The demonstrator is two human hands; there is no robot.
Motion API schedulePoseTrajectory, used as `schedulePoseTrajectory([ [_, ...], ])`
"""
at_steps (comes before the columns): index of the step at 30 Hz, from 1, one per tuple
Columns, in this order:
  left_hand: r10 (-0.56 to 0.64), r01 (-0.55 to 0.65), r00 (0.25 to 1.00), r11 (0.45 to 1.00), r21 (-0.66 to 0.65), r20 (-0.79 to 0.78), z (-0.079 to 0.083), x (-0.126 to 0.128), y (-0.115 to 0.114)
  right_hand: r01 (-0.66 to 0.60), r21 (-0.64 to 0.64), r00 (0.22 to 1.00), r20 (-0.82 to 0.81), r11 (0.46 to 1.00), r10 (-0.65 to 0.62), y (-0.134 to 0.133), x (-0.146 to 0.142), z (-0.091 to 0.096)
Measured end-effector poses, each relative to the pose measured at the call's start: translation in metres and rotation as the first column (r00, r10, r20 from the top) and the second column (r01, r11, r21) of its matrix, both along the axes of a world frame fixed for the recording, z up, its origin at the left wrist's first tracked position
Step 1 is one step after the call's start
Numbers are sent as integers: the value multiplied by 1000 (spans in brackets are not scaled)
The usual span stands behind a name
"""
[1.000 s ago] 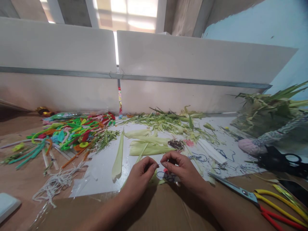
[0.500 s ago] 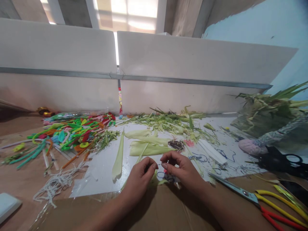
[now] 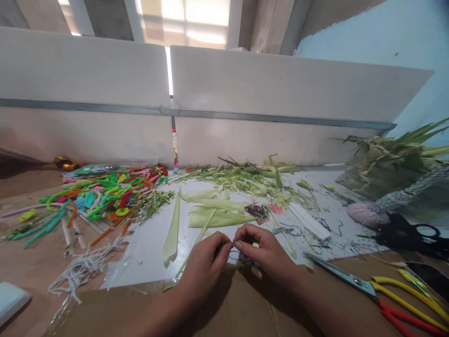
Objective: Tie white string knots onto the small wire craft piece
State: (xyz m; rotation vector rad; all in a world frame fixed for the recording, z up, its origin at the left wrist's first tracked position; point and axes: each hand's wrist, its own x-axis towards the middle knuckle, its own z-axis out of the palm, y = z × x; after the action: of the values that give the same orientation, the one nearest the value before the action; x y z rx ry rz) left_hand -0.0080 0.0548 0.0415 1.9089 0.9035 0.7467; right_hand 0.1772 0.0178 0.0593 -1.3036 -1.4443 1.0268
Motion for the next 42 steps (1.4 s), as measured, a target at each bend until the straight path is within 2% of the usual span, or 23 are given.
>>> schedulePoseTrajectory([
  [16,22,-22,999,1000,-5,23,-5,1,4,-16,33,993,116,999,12,3,0,-7],
  [31,18,-17,999,999,-28,26,-6,2,4,-38,8,997,64,999,37,-1,-2,-1],
  [42,15,-14,1000,1000,-25,26,-3,1,1,-30,37,993,119,999,26,0,-1,-2],
])
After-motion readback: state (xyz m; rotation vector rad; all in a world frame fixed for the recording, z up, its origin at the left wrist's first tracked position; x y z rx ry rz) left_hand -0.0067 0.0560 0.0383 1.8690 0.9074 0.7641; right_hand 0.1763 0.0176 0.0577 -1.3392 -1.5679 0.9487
